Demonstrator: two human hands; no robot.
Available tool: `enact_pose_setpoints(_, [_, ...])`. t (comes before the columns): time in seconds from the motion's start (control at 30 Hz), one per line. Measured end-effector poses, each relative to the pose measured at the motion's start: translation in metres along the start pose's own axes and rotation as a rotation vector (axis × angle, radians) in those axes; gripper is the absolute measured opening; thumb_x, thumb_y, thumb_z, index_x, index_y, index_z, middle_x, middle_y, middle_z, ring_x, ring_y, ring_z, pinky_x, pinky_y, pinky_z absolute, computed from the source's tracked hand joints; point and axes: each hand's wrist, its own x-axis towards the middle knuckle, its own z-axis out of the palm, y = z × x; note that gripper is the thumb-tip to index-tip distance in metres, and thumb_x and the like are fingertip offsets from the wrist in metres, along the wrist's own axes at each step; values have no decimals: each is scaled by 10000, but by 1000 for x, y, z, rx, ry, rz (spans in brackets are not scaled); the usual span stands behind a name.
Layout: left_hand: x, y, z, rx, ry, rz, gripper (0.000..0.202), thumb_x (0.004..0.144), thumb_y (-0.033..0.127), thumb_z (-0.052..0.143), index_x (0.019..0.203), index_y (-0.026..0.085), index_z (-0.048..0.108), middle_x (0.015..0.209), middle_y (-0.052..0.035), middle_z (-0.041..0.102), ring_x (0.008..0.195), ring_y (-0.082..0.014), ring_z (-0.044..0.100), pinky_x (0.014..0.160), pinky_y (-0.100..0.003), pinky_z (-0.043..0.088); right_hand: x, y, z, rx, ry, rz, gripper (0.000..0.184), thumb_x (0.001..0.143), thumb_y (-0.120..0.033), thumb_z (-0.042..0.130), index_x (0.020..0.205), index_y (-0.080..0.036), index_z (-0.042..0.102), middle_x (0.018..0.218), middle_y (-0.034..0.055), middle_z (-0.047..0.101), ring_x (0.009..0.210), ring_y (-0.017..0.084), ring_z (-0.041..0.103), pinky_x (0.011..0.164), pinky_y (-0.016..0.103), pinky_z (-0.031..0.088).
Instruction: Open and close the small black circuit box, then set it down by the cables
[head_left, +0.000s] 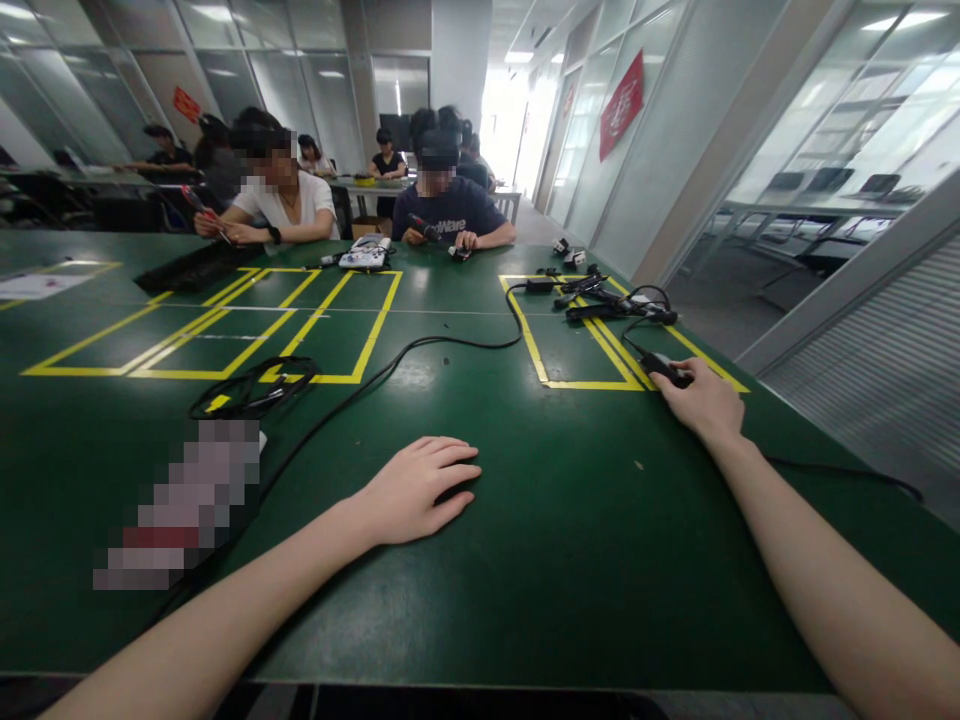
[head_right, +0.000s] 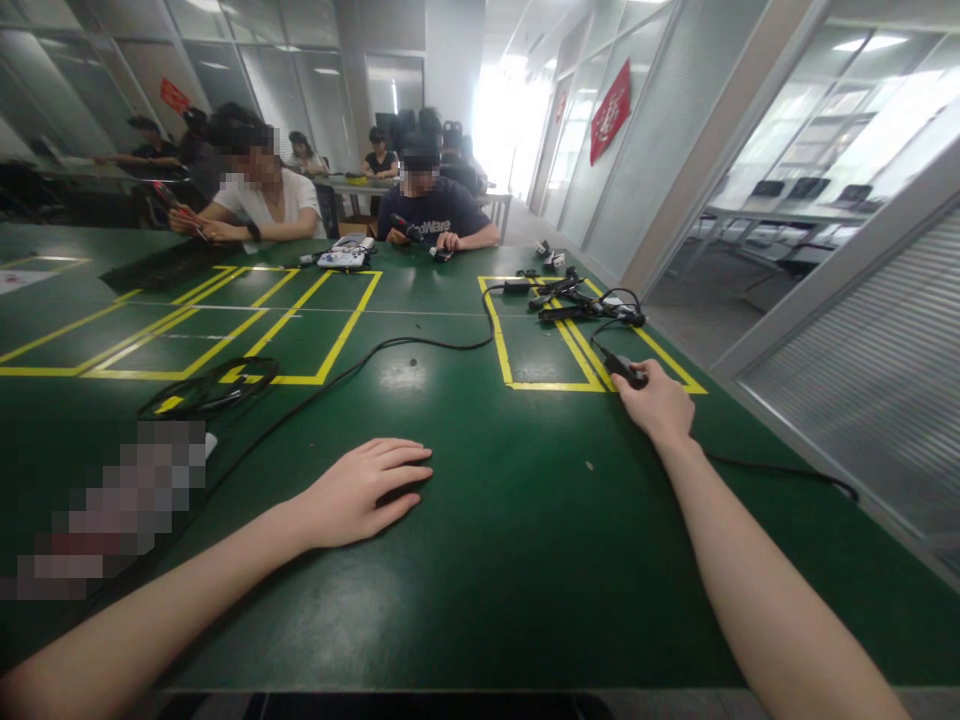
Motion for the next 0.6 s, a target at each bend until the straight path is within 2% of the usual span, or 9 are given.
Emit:
enact_pose_setpoints(0.1, [0,0,0,-1,2,-4,272,1025,285,606,1256,189,714,1390,-114,703,1312,-277,639,1114,-471,523,-4,-10,-4,-21,-24,92,470,901,-512,606,1236,-194,692,1167,189,741,1010,382,688,821,472,530])
enact_pose_setpoints(0.3, [0,0,0,-6,2,-9,269,1024,283,603,1254,199,713,1387,-109,706,1308,-275,642,1113,-472,525,-7,-16,-5,-1,-23,41,513,843,-477,654,1266,-190,703,1162,183,752,981,382,689,806,471,537])
enact_pose_setpoints(0.5, [1,0,-1,-7,4,-8,265,1025,280,601,1248,194,714,1382,-111,708,1314,-274,639,1112,-474,527,-3,-7,1,-13,14,60,541,887,-506,588,1308,-182,694,1145,197,751,991,393,698,812,489,549])
enact_pose_setpoints(0.6, [1,0,-1,-3,2,-9,262,1019,277,611,1248,202,715,1384,-110,708,1311,-276,645,1108,-477,532,3,4,6,-17,53,13,624,960,-534,429,1353,-115,672,1135,249,741,991,424,700,820,533,551])
